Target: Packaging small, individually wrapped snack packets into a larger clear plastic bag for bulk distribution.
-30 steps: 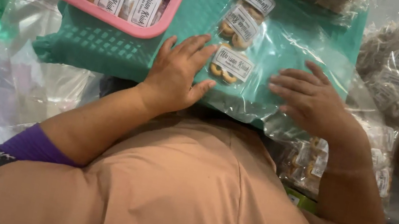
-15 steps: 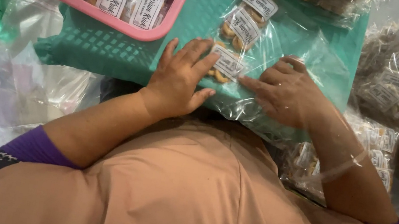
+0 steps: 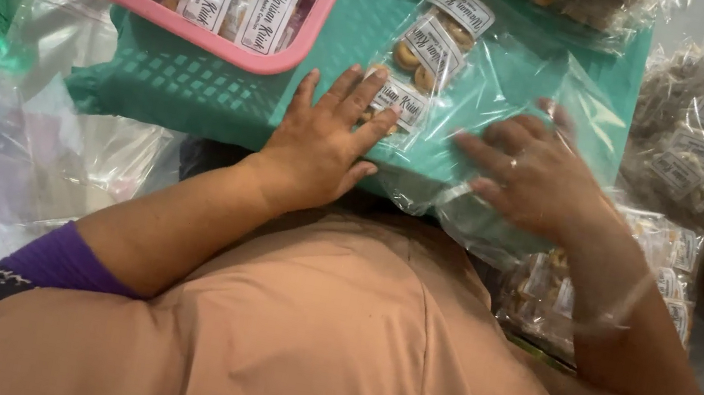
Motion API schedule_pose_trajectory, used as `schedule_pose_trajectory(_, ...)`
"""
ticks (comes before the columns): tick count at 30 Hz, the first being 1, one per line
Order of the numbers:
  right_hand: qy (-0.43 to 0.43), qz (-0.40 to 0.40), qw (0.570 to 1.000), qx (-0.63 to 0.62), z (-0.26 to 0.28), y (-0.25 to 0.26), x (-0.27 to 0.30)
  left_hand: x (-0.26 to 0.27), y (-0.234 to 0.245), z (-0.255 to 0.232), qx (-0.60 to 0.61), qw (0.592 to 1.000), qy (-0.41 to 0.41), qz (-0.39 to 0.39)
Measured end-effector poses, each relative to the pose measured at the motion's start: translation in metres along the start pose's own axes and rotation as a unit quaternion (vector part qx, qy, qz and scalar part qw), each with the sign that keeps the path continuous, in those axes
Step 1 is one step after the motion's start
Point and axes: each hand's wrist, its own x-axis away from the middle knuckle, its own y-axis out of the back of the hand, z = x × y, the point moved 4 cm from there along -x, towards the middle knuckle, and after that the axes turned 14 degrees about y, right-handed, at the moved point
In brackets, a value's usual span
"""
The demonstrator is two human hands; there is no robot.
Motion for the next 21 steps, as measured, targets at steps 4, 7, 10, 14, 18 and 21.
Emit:
schedule_pose_trajectory(4, -0.125, 0.123, 0.976, -0.128, -0.016, 0.007, 0.045, 0.001, -0.007, -0.002, -0.05, 0.999, 0.022, 0.0)
schedule_pose_trajectory(7, -0.153, -0.018, 0.972, -0.178, -0.011, 0.021, 0.073, 0.0, -0.004, -0.008, -0.083, 0.995, 0.049, -0.001)
schedule_pose_trajectory(10, -0.308, 0.075, 0.924, -0.213, -0.017, 0.042, 0.088, 0.001, 0.005, -0.018, -0.131, 0.988, 0.072, 0.028)
schedule_pose_trajectory(14, -0.151, -0.121, 0.972, -0.132, -0.039, 0.014, 0.128, -0.006, 0.024, -0.023, -0.13, 0.989, 0.066, -0.024)
schedule_pose_trajectory(18, -0.15, -0.157, 0.971, -0.099, -0.042, 0.008, 0.129, -0.015, 0.034, -0.019, -0.099, 0.983, -0.016, -0.156)
schedule_pose_trajectory(21, -0.155, -0.144, 0.972, -0.101, -0.045, 0.003, 0.133, -0.019, 0.026, -0.014, -0.068, 0.986, -0.043, -0.148)
